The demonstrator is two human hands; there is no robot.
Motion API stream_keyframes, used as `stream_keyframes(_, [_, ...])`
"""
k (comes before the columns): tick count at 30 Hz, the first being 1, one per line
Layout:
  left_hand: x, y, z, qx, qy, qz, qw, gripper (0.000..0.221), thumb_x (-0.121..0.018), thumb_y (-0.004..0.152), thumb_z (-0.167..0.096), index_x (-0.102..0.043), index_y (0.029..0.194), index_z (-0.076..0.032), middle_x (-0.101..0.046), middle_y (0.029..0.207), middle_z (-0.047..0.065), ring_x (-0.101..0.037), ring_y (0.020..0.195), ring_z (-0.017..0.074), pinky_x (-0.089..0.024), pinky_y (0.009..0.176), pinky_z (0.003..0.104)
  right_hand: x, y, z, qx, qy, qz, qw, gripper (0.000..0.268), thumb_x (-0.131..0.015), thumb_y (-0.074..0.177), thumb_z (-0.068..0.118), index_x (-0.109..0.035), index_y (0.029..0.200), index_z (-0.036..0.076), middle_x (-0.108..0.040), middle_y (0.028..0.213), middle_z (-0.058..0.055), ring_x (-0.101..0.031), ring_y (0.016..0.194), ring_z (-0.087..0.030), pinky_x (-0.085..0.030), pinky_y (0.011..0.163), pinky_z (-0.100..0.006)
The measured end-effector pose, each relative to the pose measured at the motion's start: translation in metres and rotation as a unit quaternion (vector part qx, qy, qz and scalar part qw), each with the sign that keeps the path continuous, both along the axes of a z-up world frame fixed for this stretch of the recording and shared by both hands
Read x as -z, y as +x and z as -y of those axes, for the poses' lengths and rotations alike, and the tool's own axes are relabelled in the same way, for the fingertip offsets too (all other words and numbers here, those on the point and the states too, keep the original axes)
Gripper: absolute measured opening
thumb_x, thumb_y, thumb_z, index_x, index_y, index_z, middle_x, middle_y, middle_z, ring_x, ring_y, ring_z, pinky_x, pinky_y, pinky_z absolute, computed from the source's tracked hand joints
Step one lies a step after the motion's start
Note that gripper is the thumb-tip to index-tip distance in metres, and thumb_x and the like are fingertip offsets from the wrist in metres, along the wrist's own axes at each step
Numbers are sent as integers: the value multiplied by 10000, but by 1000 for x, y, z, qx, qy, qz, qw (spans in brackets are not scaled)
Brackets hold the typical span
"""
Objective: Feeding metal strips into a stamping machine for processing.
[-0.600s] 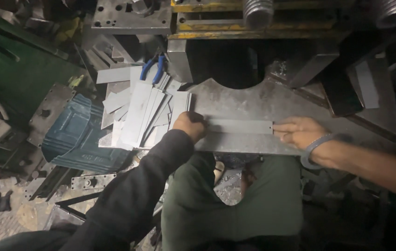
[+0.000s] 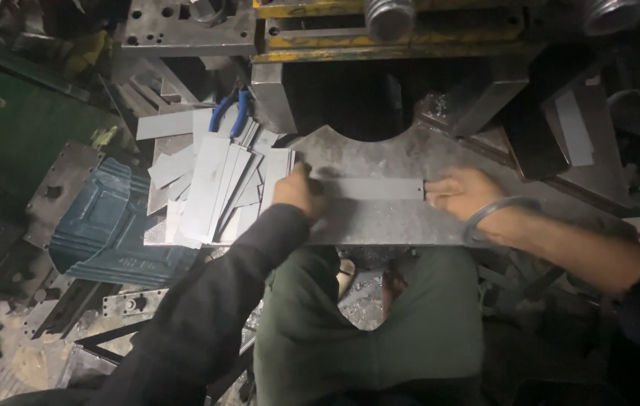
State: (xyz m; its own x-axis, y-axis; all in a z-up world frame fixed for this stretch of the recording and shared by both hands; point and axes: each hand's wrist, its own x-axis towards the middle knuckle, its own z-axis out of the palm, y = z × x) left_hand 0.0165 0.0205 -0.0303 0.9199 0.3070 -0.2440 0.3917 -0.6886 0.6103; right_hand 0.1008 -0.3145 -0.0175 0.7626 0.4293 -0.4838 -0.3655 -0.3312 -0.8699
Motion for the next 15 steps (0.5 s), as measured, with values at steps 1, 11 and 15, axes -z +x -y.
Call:
stream_keyframes(1, [-18, -3, 8, 0, 0, 0, 1000, 549, -688, 824, -212, -587, 1338, -50, -758, 1154, 176, -709, 1136, 329, -543, 1027, 380, -13, -2, -9, 0, 0, 0, 1000, 656, -601, 820, -86, -409, 1447, -102, -624, 1427, -264, -637, 1305, -343, -525, 1041, -421])
stream_keyframes(11, [-26, 13, 24, 327, 251, 75, 908, 440, -558, 920, -118, -527, 1354, -48, -564, 1327, 207, -584, 1197, 397, -522, 989, 450, -64, -9, -51, -325, -266, 499, 758, 609, -796, 723, 175, -536, 1247, 6, -625, 1147, -187, -598, 1124, -386, -526, 917, -474])
stream_keyframes(15, [-19, 12, 24, 340, 284, 84, 893, 373, -539, 952, -155, -563, 1291, -1, -588, 1286, 214, -613, 1181, 394, -568, 933, 466, -67, -5, -57, -340, -273, 502, 747, 503, -760, 740, 125, -545, 1176, -6, -633, 1109, -180, -609, 1101, -381, -532, 910, -476])
